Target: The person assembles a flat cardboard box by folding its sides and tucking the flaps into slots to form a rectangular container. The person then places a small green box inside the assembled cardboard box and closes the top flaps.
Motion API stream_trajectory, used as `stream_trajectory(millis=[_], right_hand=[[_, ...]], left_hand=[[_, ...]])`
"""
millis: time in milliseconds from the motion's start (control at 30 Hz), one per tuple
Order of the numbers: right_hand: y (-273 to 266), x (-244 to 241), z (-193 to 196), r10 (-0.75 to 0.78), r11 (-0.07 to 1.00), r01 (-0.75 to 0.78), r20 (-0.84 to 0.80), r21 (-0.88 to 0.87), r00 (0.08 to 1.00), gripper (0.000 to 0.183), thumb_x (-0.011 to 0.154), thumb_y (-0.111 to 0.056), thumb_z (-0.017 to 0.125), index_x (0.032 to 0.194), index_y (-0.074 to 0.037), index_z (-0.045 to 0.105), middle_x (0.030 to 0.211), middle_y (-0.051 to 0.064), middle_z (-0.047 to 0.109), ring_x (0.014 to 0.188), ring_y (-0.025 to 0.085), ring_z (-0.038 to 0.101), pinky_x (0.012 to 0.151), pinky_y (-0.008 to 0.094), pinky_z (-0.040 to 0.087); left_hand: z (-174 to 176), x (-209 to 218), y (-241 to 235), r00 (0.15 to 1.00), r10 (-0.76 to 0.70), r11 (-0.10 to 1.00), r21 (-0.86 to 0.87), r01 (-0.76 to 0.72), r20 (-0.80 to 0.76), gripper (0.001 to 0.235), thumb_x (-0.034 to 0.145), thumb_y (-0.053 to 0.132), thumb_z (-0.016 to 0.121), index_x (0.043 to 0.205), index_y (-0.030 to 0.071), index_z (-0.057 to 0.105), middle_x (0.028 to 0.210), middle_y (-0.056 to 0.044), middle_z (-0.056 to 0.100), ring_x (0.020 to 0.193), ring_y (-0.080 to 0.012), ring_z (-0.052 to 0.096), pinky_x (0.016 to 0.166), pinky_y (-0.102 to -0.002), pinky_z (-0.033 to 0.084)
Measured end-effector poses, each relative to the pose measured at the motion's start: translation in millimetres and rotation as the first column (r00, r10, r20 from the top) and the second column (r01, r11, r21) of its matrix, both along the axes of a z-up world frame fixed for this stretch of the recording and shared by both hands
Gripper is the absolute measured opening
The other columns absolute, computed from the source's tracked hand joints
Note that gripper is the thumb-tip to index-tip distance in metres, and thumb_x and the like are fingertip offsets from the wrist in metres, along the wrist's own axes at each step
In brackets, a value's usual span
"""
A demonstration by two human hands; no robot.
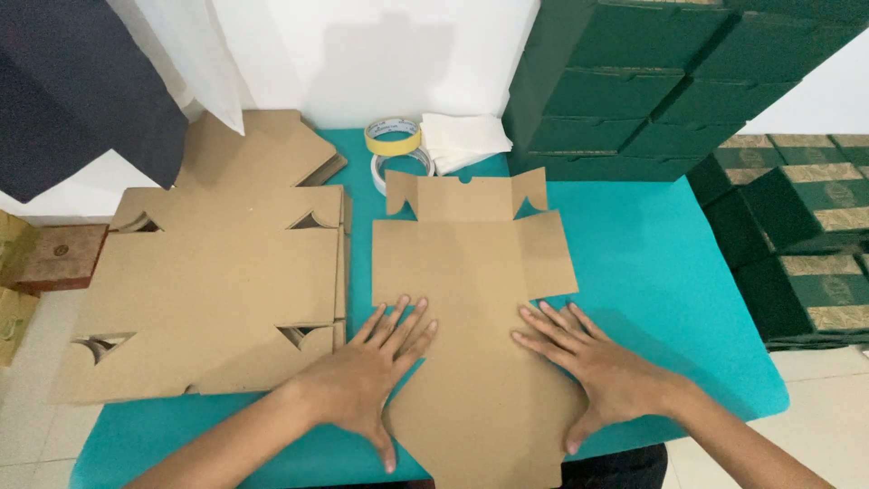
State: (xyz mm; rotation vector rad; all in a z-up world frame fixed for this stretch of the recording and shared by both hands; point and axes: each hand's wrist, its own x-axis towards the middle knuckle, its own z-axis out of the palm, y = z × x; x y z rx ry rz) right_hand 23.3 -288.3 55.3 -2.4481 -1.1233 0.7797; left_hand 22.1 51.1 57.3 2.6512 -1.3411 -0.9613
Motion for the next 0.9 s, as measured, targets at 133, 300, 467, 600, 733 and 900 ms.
stream_trajectory(millis=[133,300,467,600,733,900], right_hand=[[-6,-4,-7,0.110,0.987,-0.095,0.108,-0.131,0.988,0.148,0.056,-0.080,0.087,0.159,-0.017,0.002,0.165,0.012,-0.010,0.150,0.036,-0.014,0.114,0.060,-0.011],[-15,-18,-11,0.259,0.966,-0.229,0.458,-0.121,0.850,0.137,0.074,-0.085,0.085,0.159,-0.007,0.012,0.165,0.018,0.009,0.151,0.032,0.007,0.119,0.049,0.007],[-25,-14,-20,0.184,0.972,-0.226,0.395,0.064,0.900,0.088,0.092,-0.067,0.044,0.154,-0.008,0.022,0.160,0.016,0.021,0.149,0.033,0.019,0.121,0.052,0.019],[-29,-5,-20,-0.154,0.947,0.141,0.023,0.288,0.988,0.080,0.060,0.008,0.050,0.137,-0.013,0.057,0.146,0.012,0.054,0.139,0.031,0.046,0.111,0.055,0.036],[-23,12,-39,-0.567,0.823,0.563,0.149,0.072,0.810,0.037,0.086,-0.051,0.068,0.075,-0.016,0.067,0.050,0.001,0.052,0.043,0.007,0.050,0.046,0.034,0.038],[3,33,-37,-0.869,0.493,0.870,0.053,0.013,0.492,0.067,0.071,-0.050,0.077,0.127,-0.020,0.057,0.080,0.008,0.082,0.067,0.018,0.081,0.057,0.030,0.058]], left_hand=[[-25,-5,0,1.000,-0.003,1.000,0.008,0.003,-0.002,0.157,0.054,0.081,0.072,0.154,0.005,-0.023,0.158,-0.026,-0.034,0.144,-0.0469,-0.033,0.114,-0.060,-0.017],[-55,-29,6,0.497,0.087,0.922,-0.258,0.287,0.863,0.168,0.051,0.120,0.045,0.151,-0.010,0.008,0.160,-0.028,0.006,0.152,-0.0386,0.004,0.125,-0.052,0.001],[-82,-32,6,0.726,-0.037,0.881,-0.320,0.347,0.687,0.126,0.077,0.088,0.041,0.151,-0.011,0.015,0.156,-0.033,0.016,0.147,-0.0411,0.015,0.123,-0.044,0.012],[-58,-19,9,0.974,0.214,0.710,-0.696,-0.107,0.069,0.052,0.084,0.027,0.058,0.129,-0.001,0.061,0.134,-0.017,0.061,0.128,-0.0295,0.055,0.106,-0.041,0.041],[-38,-9,-2,0.778,0.589,0.627,-0.483,-0.611,-0.219,0.055,0.095,0.046,0.051,0.142,0.017,0.055,0.066,-0.008,0.053,0.055,-0.0215,0.059,0.055,-0.036,0.042],[-58,-1,-20,0.515,0.844,0.489,-0.615,-0.619,0.152,0.045,0.094,0.045,0.057,0.123,0.012,0.048,0.111,-0.009,0.053,0.068,-0.0336,0.065,0.051,-0.049,0.056]])
